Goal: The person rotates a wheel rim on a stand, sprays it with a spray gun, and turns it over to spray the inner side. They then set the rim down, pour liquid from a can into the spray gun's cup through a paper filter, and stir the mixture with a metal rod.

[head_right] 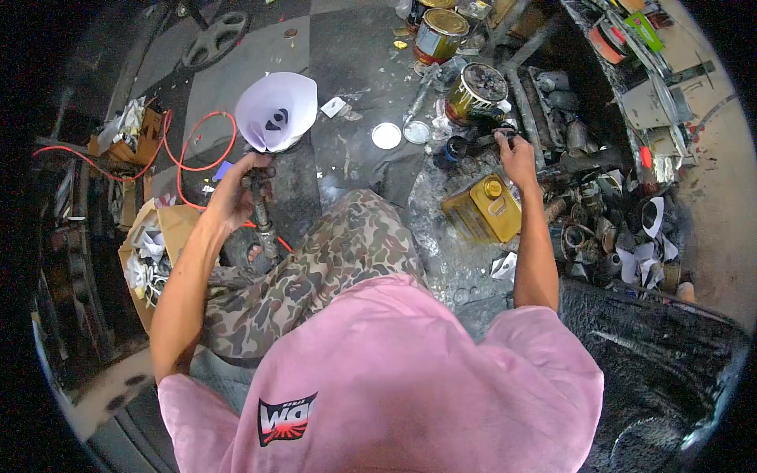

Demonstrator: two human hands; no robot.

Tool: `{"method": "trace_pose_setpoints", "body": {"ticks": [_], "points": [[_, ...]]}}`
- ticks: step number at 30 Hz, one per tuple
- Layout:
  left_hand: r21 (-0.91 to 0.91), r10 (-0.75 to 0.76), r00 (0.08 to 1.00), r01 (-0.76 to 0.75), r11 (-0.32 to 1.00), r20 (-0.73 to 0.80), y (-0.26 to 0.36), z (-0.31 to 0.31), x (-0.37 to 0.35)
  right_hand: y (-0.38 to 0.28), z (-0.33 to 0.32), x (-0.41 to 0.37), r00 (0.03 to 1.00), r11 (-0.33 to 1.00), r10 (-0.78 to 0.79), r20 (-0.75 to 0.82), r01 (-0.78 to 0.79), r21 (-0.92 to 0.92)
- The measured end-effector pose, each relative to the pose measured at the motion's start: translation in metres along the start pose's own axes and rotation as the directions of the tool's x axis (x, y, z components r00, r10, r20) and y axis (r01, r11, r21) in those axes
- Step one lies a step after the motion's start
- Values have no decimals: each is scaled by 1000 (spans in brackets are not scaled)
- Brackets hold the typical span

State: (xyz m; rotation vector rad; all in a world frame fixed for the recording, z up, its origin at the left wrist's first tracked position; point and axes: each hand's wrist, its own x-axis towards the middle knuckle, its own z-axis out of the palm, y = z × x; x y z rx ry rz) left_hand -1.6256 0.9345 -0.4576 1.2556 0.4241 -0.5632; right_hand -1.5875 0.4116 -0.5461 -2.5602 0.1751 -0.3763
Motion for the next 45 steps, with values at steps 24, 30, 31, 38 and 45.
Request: {"method": "trace_pose_setpoints", "body": {"ticks": [24,30,31,38,45], "points": [[-54,-99,991,95,994,-88,-23,-17,38,-3,-42,-22,996,994,91,-13,-90,53],[-81,-113,989,105,991,-95,-24,-2,47,9,-40,-24,996,991,91,-3,-90,102],[-95,-119,989,111,989,-90,-24,0,49,13,-37,-24,997,992,83,6,-83,98],[-59,-131,988,126,990,-87,-32,5,64,-12,-20,-25,993,988,60,104,-73,136],[-17,-183,979,182,983,-95,-27,20,77,14,48,-7,981,986,6,196,-38,164]]}}
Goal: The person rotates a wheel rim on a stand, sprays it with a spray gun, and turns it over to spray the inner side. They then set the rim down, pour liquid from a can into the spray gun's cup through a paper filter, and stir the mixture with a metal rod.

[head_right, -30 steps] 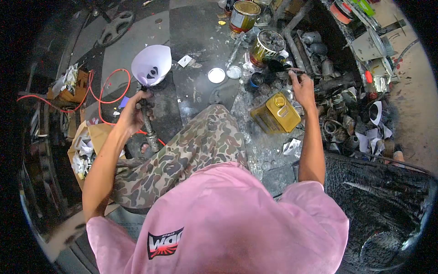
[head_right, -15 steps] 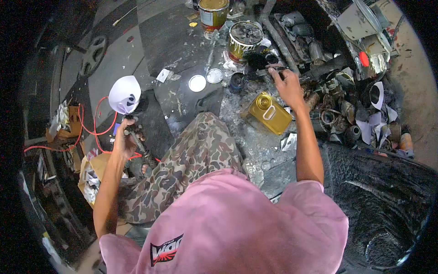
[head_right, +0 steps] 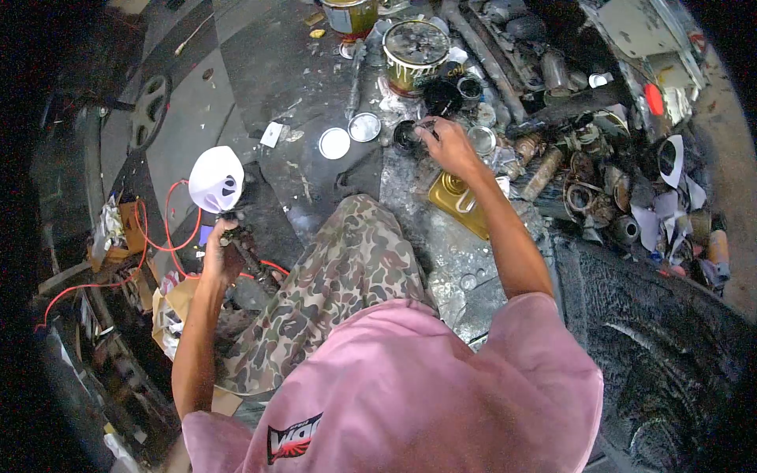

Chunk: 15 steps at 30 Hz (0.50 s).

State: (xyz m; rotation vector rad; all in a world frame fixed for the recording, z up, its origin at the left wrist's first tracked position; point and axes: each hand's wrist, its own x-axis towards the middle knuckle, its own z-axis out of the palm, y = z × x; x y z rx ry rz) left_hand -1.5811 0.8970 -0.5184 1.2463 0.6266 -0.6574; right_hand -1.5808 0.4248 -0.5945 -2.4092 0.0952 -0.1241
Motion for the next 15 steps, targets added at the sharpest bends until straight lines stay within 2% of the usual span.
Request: {"method": "trace_pose_setpoints", "body": {"ticks": [2,3,8,11,15], "points": [[3,-18,1000,18,1000,-12,1,4,-5,9,8,5,992,995,42,116,-32,-92],[-9,-19,1000,19,1000,-10,3,6,-8,11,9,7,994,990,-81,74,89,-105],[-68,-3,1000,2,998,-17,-9,-3,-2,5,13,12,979,978,-185,84,192,-86],[-56,-56,998,54,997,-39,-13,-4,-3,-2,19,13,989,994,-106,102,106,13],[-52,-28,997,25,998,-67,-13,1,-5,0,7,16,979,1000,-6,202,10,-16]]}}
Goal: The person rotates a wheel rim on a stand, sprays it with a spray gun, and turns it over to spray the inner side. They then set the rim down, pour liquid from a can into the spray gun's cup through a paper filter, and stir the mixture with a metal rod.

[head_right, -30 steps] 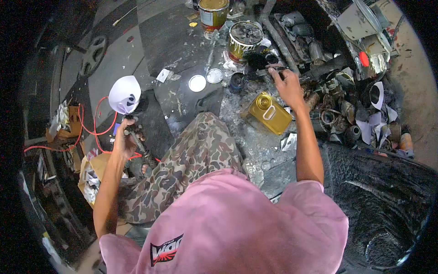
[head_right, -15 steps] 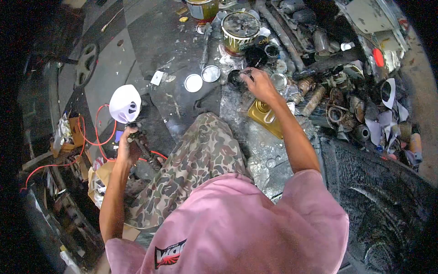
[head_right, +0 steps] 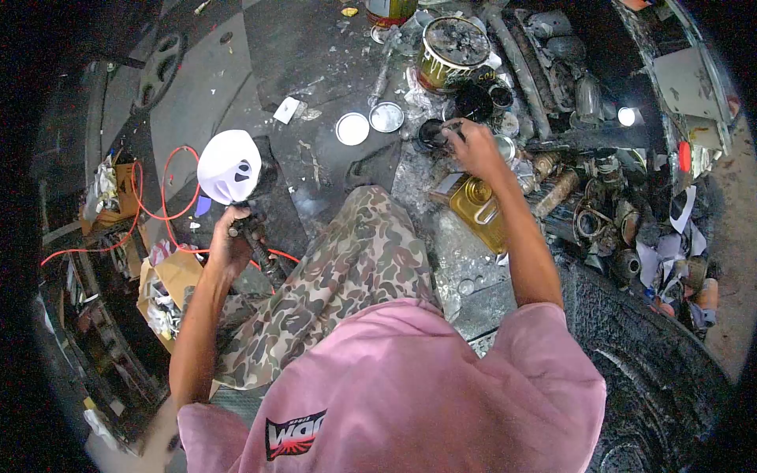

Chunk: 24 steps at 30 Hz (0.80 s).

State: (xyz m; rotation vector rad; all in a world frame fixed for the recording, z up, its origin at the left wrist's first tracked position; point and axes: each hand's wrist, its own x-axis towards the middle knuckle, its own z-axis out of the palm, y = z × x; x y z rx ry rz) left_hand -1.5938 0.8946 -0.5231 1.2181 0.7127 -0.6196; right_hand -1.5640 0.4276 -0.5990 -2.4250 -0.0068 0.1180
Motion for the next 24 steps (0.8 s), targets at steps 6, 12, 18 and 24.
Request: {"method": "trace_pose_setpoints", "body": {"ticks": [6,12,18,24], "points": [[68,-20,999,18,998,29,3,2,-2,1,5,4,977,985,-169,-130,164,-50],[39,7,997,-10,999,72,1,3,-3,-1,4,-2,996,995,-83,-41,81,-54],[27,19,998,-20,999,55,1,4,-5,-3,4,3,981,988,-144,-129,136,-67],[47,6,997,-10,999,82,-1,-2,-1,-9,0,0,986,987,-129,-108,118,-108]]}}
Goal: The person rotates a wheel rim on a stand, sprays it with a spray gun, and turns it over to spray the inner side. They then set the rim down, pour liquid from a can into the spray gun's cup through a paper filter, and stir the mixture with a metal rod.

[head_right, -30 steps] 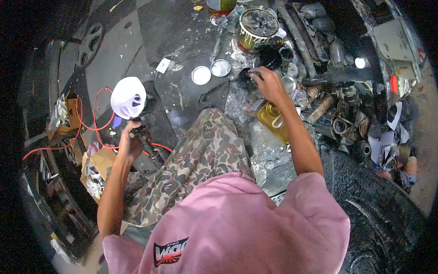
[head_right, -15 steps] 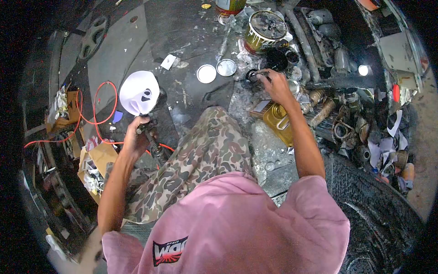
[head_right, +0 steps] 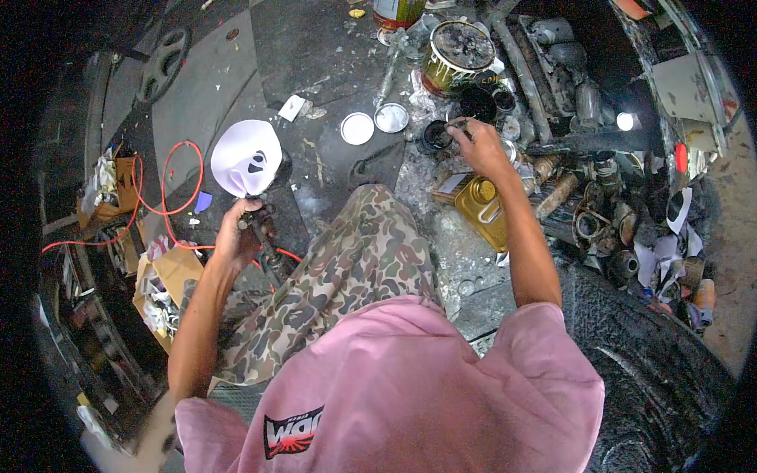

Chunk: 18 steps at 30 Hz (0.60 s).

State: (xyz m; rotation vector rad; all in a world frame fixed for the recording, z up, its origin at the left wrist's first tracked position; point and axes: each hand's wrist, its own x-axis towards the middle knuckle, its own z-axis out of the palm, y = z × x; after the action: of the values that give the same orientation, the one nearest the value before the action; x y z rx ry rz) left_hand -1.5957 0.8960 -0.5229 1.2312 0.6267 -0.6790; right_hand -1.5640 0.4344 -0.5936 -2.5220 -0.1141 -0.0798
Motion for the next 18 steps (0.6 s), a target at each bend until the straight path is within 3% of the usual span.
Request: {"method": "trace_pose_setpoints", "body": {"ticks": [3,5,6,11,13,18], "points": [[3,-1,1000,1,1000,6,-1,-2,3,-16,-26,-3,997,995,75,16,-76,72],[-18,-9,1000,9,1000,13,2,1,1,-31,-44,-8,970,969,241,-18,-242,-47],[-16,-8,1000,8,1000,19,2,3,1,-18,-43,-12,987,994,109,-115,-111,-13],[34,-13,999,11,999,46,5,10,1,-66,-90,-26,976,982,177,-127,-184,-45],[40,-14,998,11,999,69,7,16,-3,-67,-97,-30,971,987,128,-203,-104,122],[52,-9,995,5,999,95,4,16,0,-63,-109,-40,965,994,104,-242,-111,-17]]}}
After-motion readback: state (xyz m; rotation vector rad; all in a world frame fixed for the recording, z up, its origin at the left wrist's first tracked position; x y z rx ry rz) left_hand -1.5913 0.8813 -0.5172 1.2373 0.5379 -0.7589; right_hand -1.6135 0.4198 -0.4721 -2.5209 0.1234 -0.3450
